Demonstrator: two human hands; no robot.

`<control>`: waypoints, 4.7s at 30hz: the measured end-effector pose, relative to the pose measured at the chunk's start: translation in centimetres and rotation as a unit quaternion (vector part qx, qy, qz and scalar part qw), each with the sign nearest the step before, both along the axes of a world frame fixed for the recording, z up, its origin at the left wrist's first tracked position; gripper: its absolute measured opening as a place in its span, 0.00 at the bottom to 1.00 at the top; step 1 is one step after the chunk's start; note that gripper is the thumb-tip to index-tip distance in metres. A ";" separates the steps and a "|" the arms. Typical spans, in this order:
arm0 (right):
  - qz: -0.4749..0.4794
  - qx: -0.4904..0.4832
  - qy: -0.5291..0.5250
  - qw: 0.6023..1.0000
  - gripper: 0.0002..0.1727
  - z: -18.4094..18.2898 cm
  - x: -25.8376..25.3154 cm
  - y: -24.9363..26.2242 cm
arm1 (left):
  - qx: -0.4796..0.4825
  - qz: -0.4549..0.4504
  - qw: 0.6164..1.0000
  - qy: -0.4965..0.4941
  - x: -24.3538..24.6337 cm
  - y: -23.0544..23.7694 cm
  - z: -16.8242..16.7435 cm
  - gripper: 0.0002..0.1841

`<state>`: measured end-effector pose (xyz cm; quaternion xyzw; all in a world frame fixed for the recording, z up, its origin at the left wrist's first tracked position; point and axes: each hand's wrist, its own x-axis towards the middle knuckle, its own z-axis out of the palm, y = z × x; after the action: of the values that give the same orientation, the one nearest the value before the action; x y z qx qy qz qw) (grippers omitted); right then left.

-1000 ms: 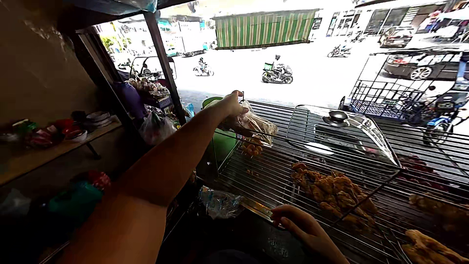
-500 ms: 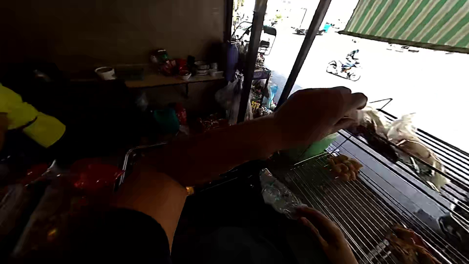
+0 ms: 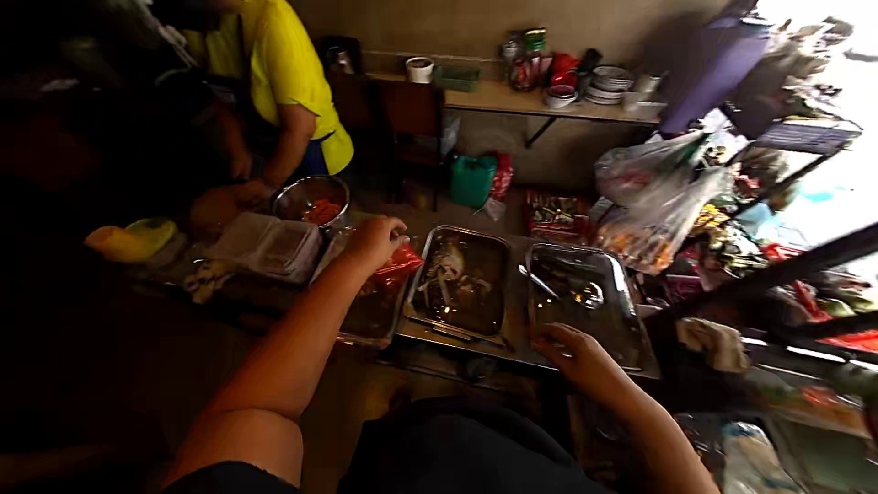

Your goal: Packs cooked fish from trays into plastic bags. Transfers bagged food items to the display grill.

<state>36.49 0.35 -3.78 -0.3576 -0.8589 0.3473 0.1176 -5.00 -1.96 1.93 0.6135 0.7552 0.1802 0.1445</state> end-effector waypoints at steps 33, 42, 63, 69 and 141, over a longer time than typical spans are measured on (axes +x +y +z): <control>0.005 0.049 -0.108 0.993 0.19 -6.5 -32.9 12.3 | -0.201 0.053 0.972 0.109 -18.5 5.9 -11.9 0.19; 0.021 0.040 0.101 0.994 0.28 -5.1 -29.5 10.7 | 0.113 0.026 0.992 -0.048 -15.4 1.7 -4.2 0.12; -0.035 -0.038 0.102 0.993 0.19 -3.4 -18.7 7.5 | 0.063 0.076 0.684 -0.723 3.7 -2.4 -7.9 0.03; 0.028 -0.084 0.152 0.984 0.17 -2.2 -17.5 7.1 | 0.102 -0.017 0.851 -0.516 5.0 -1.1 -7.6 0.29; -0.136 -0.084 -0.306 0.938 0.31 -8.1 -9.5 5.6 | 0.206 0.110 0.971 -0.056 -2.1 0.1 -12.0 0.12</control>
<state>27.04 5.95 -11.88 -0.5689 -0.7639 0.2731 -0.1351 -7.10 -1.86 -10.03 0.5323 0.7551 0.3810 0.0361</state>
